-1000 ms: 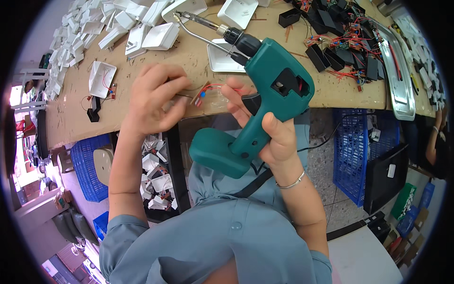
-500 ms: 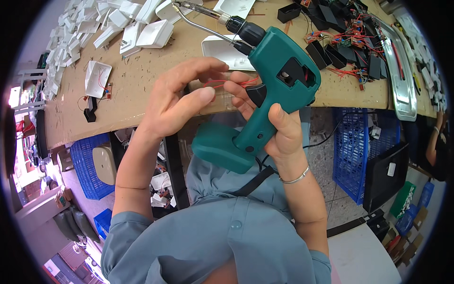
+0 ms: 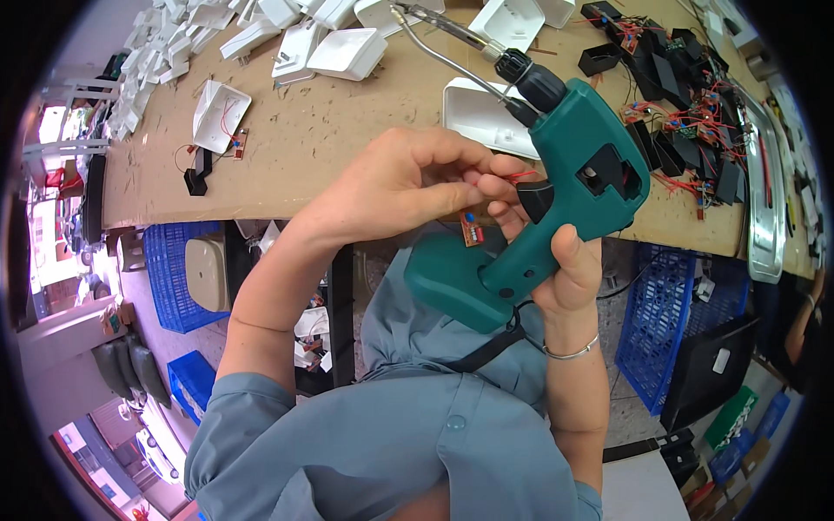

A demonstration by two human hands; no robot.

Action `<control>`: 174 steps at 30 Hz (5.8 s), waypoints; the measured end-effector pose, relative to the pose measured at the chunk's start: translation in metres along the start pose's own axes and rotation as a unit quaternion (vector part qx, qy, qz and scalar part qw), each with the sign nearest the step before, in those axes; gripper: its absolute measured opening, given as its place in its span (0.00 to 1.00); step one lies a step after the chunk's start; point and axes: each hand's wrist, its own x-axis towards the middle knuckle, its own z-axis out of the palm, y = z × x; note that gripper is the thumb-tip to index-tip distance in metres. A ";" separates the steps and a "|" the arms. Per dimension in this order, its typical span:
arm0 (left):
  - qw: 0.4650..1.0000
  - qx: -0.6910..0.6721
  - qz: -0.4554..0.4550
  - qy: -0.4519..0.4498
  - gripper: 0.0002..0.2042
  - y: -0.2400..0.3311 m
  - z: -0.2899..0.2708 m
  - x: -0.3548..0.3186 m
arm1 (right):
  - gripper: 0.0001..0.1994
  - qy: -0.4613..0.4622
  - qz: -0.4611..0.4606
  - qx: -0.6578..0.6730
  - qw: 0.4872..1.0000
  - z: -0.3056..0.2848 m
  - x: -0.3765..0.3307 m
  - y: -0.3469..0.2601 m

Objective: The person is soldering electronic components with wires into white plastic housings at a workbench.

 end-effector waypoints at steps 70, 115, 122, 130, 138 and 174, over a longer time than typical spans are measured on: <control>0.838 0.442 0.221 0.231 0.05 -0.021 0.033 0.019 | 0.39 0.075 -0.137 -0.075 0.985 -0.025 -0.050 -0.056; 0.777 0.483 0.204 0.349 0.04 -0.032 0.050 0.056 | 0.27 0.213 -0.040 -0.376 0.901 0.002 -0.094 -0.042; 0.770 0.493 0.206 0.349 0.04 -0.030 0.051 0.056 | 0.26 0.199 -0.049 -0.406 0.891 -0.003 -0.088 -0.040; 0.768 0.489 0.216 0.353 0.03 -0.032 0.050 0.057 | 0.25 0.210 -0.047 -0.422 0.881 -0.001 -0.083 -0.042; 0.770 0.487 0.218 0.350 0.03 -0.033 0.049 0.058 | 0.23 0.224 -0.027 -0.419 0.880 0.003 -0.082 -0.044; 0.772 0.488 0.211 0.349 0.03 -0.031 0.049 0.056 | 0.29 0.255 0.017 -0.394 0.883 0.018 -0.085 -0.048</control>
